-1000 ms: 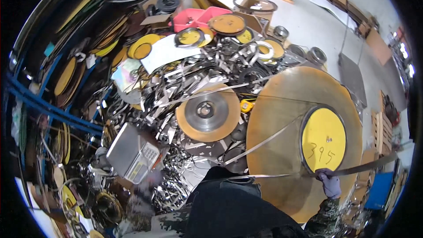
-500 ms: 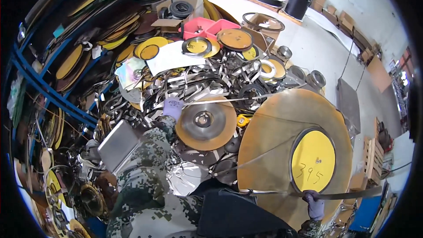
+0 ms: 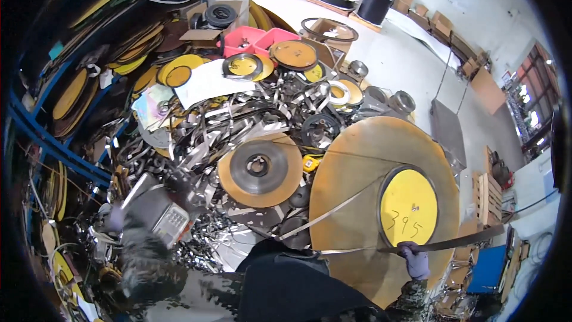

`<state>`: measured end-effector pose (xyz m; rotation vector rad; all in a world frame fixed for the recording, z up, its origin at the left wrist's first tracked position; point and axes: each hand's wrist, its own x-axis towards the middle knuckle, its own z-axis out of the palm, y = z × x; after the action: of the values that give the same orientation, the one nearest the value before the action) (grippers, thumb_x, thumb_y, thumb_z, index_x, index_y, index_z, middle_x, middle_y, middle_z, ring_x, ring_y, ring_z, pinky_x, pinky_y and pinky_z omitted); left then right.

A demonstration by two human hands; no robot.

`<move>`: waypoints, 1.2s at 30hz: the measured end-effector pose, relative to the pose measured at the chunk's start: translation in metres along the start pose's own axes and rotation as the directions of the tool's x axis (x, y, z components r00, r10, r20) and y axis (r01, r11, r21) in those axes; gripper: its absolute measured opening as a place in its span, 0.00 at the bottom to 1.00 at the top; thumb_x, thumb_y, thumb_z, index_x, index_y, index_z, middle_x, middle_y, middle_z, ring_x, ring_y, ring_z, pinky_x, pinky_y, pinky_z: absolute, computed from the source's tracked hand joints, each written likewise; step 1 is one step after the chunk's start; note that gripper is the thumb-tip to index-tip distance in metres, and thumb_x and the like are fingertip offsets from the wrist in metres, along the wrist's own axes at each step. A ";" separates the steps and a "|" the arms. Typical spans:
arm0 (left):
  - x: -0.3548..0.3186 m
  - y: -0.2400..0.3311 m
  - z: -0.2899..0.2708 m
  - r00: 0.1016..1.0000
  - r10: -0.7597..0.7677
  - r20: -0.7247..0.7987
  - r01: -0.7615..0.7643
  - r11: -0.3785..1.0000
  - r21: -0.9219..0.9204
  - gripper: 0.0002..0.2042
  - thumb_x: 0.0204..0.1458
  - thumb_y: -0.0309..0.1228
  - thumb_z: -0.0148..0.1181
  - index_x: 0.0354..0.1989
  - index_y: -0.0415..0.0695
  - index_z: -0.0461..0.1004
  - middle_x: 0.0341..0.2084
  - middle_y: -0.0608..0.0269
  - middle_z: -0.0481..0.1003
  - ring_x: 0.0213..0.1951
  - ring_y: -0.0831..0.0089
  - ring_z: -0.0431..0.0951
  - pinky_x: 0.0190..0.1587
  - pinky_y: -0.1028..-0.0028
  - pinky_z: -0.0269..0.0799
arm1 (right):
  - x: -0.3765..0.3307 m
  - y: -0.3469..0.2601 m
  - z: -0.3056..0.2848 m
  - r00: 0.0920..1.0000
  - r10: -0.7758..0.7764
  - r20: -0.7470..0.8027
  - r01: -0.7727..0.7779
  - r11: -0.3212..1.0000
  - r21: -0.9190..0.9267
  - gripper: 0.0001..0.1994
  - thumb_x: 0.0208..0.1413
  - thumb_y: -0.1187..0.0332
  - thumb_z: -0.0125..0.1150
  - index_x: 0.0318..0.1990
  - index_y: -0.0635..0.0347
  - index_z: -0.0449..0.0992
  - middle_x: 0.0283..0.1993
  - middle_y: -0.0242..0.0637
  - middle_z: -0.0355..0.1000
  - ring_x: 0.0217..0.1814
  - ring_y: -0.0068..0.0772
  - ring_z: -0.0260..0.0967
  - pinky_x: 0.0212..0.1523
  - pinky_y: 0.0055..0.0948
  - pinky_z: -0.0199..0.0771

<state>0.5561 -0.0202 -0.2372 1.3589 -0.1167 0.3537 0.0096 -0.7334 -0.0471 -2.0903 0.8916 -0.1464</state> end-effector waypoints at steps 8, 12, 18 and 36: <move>-0.011 -0.009 0.074 1.000 0.020 0.022 -0.028 0.890 0.455 0.18 0.53 0.39 0.56 0.50 0.46 0.72 0.29 0.60 0.75 0.24 0.66 0.75 0.29 0.70 0.72 | 0.008 -0.025 0.016 0.997 -0.056 -0.049 0.057 0.998 0.026 0.07 0.57 0.74 0.54 0.39 0.66 0.77 0.31 0.37 0.75 0.35 0.26 0.74 0.38 0.26 0.75; -0.040 0.010 0.080 0.998 0.068 0.014 -0.059 0.718 0.693 0.19 0.51 0.42 0.59 0.47 0.44 0.74 0.27 0.61 0.75 0.25 0.66 0.74 0.29 0.70 0.71 | 0.022 -0.036 0.023 0.995 -0.095 -0.008 0.095 0.995 0.029 0.07 0.57 0.74 0.54 0.39 0.66 0.77 0.32 0.37 0.75 0.35 0.25 0.73 0.39 0.25 0.75; -0.105 0.064 0.226 0.972 -0.172 0.161 0.044 0.804 0.593 0.23 0.49 0.42 0.62 0.49 0.40 0.74 0.32 0.55 0.76 0.33 0.59 0.76 0.36 0.66 0.72 | 0.026 -0.016 0.021 0.996 -0.094 -0.009 0.095 0.995 0.042 0.07 0.56 0.77 0.54 0.40 0.65 0.77 0.31 0.34 0.74 0.32 0.23 0.70 0.36 0.24 0.72; -0.064 0.108 0.386 0.943 -0.245 0.226 -0.006 0.665 0.747 0.13 0.51 0.39 0.59 0.40 0.45 0.79 0.33 0.53 0.78 0.38 0.57 0.77 0.45 0.62 0.71 | 0.022 -0.036 0.017 0.982 -0.185 -0.041 0.181 0.979 -0.090 0.08 0.56 0.72 0.58 0.41 0.63 0.77 0.33 0.40 0.75 0.32 0.30 0.72 0.36 0.29 0.70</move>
<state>0.5088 -0.3874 -0.0719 2.2352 -0.1483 0.0505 0.0525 -0.7221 -0.0357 -2.2572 0.7439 -0.2613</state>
